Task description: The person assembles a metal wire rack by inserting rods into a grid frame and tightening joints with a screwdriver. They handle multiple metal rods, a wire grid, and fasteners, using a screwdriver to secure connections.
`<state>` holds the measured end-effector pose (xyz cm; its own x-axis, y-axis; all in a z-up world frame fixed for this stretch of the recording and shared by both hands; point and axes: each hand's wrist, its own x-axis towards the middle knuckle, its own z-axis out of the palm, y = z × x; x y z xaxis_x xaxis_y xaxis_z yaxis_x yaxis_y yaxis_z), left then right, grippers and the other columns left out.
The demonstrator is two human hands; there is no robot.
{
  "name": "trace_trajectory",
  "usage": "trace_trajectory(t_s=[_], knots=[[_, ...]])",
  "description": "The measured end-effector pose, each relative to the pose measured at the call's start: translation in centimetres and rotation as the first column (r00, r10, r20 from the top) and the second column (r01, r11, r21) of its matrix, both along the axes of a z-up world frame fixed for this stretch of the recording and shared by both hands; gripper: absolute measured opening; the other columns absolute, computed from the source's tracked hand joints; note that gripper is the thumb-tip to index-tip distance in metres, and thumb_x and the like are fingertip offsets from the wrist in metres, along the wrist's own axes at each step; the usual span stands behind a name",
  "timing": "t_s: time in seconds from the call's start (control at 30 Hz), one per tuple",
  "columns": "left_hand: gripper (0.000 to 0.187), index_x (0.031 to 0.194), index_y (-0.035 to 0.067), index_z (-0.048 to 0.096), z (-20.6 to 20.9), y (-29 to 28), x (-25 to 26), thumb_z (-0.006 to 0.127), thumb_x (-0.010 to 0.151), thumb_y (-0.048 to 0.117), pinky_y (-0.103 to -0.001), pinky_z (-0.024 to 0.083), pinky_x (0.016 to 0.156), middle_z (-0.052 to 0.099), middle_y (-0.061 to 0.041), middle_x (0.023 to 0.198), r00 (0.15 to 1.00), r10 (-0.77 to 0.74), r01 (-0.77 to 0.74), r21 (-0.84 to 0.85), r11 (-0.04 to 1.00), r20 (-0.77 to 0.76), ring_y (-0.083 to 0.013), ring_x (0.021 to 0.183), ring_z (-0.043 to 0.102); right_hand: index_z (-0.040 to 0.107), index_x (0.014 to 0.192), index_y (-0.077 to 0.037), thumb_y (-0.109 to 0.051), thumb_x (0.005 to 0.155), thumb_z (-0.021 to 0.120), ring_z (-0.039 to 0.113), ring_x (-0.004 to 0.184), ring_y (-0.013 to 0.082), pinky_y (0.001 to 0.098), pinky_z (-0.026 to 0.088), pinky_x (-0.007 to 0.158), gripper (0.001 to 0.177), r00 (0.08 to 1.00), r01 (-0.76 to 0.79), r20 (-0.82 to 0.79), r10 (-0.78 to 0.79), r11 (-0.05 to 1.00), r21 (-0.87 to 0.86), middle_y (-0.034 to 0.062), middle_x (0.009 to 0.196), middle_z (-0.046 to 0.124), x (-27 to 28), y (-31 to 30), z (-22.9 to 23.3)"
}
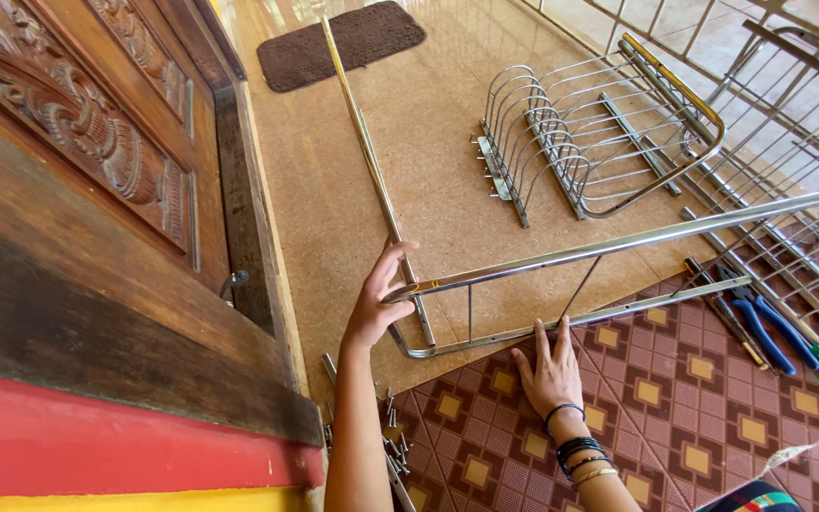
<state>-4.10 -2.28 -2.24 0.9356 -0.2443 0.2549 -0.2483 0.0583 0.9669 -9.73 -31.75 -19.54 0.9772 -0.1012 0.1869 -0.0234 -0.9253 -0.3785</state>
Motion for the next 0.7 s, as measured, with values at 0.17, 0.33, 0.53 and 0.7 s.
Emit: trace_trajectory(t_s=[0.17, 0.33, 0.53, 0.7], knots=[[0.090, 0.157, 0.007, 0.037, -3.4, -1.4, -0.3, 0.057, 0.069, 0.002, -0.055, 0.008, 0.132, 0.034, -0.012, 0.167, 0.970, 0.106, -0.084, -0.109, 0.991, 0.220, -0.0299, 0.161, 0.021, 0.028, 0.156, -0.019, -0.055, 0.094, 0.050, 0.029, 0.145, 0.0404, 0.0440, 0.033, 0.115, 0.075, 1.000, 0.006, 0.021, -0.006, 1.000, -0.018, 0.0249, 0.164, 0.008, -0.1, -0.7, -1.2], [0.096, 0.160, 0.008, 0.031, -5.0, -2.0, 0.4, 0.058, 0.068, 0.004, -0.054, 0.010, 0.131, 0.030, -0.011, 0.169, 0.958, 0.128, -0.101, -0.119, 0.988, 0.255, -0.0288, 0.160, 0.020, 0.022, 0.158, -0.020, -0.057, 0.095, 0.047, 0.024, 0.147, 0.0387, 0.0437, 0.032, 0.115, 0.077, 0.998, 0.017, -0.051, -0.020, 0.998, -0.053, 0.0234, 0.164, 0.004, 0.3, -1.0, -1.5], [0.092, 0.159, 0.008, 0.033, -5.6, -2.8, 0.8, 0.060, 0.071, 0.002, -0.054, 0.017, 0.129, 0.030, -0.012, 0.168, 0.952, 0.163, -0.137, -0.117, 0.984, 0.257, -0.0303, 0.158, 0.023, 0.022, 0.158, -0.021, -0.058, 0.095, 0.045, 0.025, 0.148, 0.0375, 0.0420, 0.033, 0.116, 0.076, 0.995, 0.046, -0.091, -0.049, 0.998, -0.034, 0.0209, 0.166, 0.002, 0.6, -1.4, -1.6], [0.082, 0.158, 0.006, 0.035, -7.6, -3.1, 1.6, 0.065, 0.082, -0.002, -0.054, 0.018, 0.129, 0.031, -0.014, 0.168, 0.933, 0.211, -0.181, -0.126, 0.975, 0.293, -0.0316, 0.157, 0.026, 0.024, 0.157, -0.019, -0.057, 0.095, 0.046, 0.028, 0.146, 0.0378, 0.0414, 0.033, 0.115, 0.076, 0.997, 0.045, -0.070, -0.046, 0.999, -0.011, 0.0216, 0.165, 0.003, 1.0, -1.5, -2.6]])
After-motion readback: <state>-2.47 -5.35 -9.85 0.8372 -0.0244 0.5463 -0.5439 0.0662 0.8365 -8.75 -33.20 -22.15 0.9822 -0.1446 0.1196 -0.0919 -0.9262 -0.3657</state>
